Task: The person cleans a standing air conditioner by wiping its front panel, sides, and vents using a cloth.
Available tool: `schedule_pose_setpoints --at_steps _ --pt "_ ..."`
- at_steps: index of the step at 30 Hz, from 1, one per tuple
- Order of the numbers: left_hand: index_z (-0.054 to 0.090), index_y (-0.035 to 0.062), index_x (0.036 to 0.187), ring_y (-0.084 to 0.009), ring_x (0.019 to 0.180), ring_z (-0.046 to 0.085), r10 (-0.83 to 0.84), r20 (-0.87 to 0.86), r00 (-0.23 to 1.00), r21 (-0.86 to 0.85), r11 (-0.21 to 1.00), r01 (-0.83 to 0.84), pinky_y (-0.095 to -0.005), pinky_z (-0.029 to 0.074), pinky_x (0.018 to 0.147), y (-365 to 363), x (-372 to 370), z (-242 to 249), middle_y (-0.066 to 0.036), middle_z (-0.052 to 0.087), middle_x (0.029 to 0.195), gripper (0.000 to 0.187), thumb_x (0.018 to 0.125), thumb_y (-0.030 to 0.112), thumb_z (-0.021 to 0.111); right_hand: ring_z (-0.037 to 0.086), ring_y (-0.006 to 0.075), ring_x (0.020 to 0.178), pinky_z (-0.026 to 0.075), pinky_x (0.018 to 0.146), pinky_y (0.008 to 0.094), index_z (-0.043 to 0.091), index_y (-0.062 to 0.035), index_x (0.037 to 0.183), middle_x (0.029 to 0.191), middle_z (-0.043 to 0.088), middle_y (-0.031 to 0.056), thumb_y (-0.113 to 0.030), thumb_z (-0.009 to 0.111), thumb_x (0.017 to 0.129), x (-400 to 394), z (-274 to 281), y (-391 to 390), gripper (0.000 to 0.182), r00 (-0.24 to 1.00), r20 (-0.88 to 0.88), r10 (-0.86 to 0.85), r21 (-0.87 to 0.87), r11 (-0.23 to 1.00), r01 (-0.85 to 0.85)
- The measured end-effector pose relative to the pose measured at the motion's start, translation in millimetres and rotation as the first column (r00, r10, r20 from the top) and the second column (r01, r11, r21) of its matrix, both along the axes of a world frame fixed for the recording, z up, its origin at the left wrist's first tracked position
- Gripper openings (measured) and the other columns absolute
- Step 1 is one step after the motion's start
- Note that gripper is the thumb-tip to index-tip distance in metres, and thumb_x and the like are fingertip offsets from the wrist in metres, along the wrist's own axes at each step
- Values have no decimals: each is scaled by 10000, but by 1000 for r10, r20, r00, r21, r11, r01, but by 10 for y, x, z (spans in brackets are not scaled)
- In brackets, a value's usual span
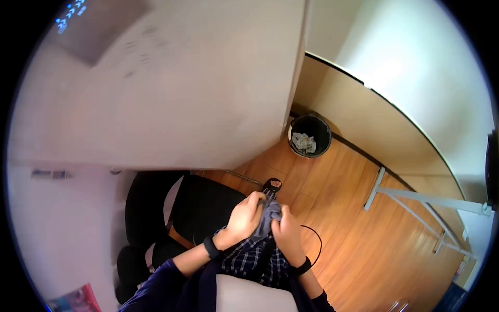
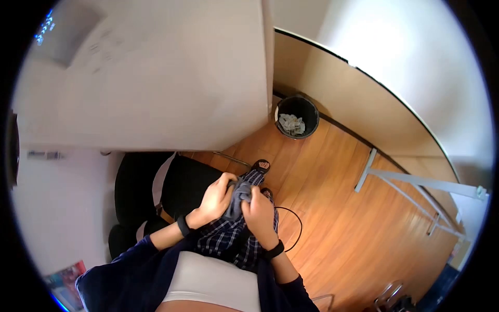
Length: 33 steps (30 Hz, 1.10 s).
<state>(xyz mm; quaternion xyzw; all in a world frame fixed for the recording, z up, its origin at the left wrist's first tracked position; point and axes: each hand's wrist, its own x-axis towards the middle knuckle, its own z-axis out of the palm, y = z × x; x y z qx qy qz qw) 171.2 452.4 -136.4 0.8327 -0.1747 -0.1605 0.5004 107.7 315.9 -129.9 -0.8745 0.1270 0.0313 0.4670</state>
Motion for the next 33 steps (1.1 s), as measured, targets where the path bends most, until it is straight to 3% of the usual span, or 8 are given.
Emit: schedule_pose_setpoints --at_steps 7,12,16,18,22,28,29,33 --pt "476 -5 1001 -400 809 581 -34 -63 997 146 988 43 -418 476 690 -144 308 -921 -217 592 884 155 847 -1 491 572 362 626 434 555 427 478 13 1010 669 572 191 -137 581 792 314 -816 -92 284 980 -182 79 -86 992 -96" --pt "498 17 1021 -381 844 583 -119 -297 947 174 969 176 -421 469 723 -511 201 -1359 -203 594 918 168 856 42 485 570 357 591 441 537 418 473 4 1024 654 579 190 -122 556 793 116 -1150 -266 276 939 -326 -109 -116 990 74" --pt "522 30 966 -350 830 576 -404 -19 914 42 913 405 -406 459 703 -843 339 -1638 -167 574 876 154 812 25 515 591 354 609 456 542 373 448 -2 1107 685 583 208 -56 478 802 -185 -1576 -510 311 882 -317 -348 107 911 398" --pt "529 29 951 -339 788 577 -453 68 889 -5 891 455 -393 461 681 -885 451 -1618 -155 579 854 148 803 39 527 585 231 645 420 554 308 460 7 1138 744 577 170 -8 431 834 -226 -1761 -583 305 880 -141 -453 235 849 474" --pt "534 25 948 -332 686 571 -495 74 866 -167 850 500 -361 466 624 -655 534 -1590 -145 587 811 178 775 58 553 478 109 730 385 628 237 519 10 1008 768 514 58 4 444 856 -207 -2104 -614 170 815 -88 -573 377 738 560" --pt "555 15 914 -238 508 503 -245 350 904 -381 845 377 -301 398 472 444 345 -1728 -107 541 684 238 681 -29 579 444 96 721 373 649 214 521 -1 962 775 491 19 2 447 868 -164 -2160 27 119 785 239 -571 380 799 466" --pt "568 13 902 -241 507 505 -239 416 878 -347 850 396 -304 396 469 696 319 -1720 -112 541 683 234 674 -40 568 472 104 797 391 722 221 514 -1 998 848 513 30 15 453 857 -220 -2147 217 155 789 181 -587 453 762 463" --pt "603 15 862 -262 523 520 -31 738 675 -279 895 347 -313 407 477 1569 415 -1550 -142 540 676 233 656 -68 534 471 127 977 356 907 248 437 11 1125 1030 494 58 16 467 853 -138 -1728 1059 273 739 404 -539 512 803 305"
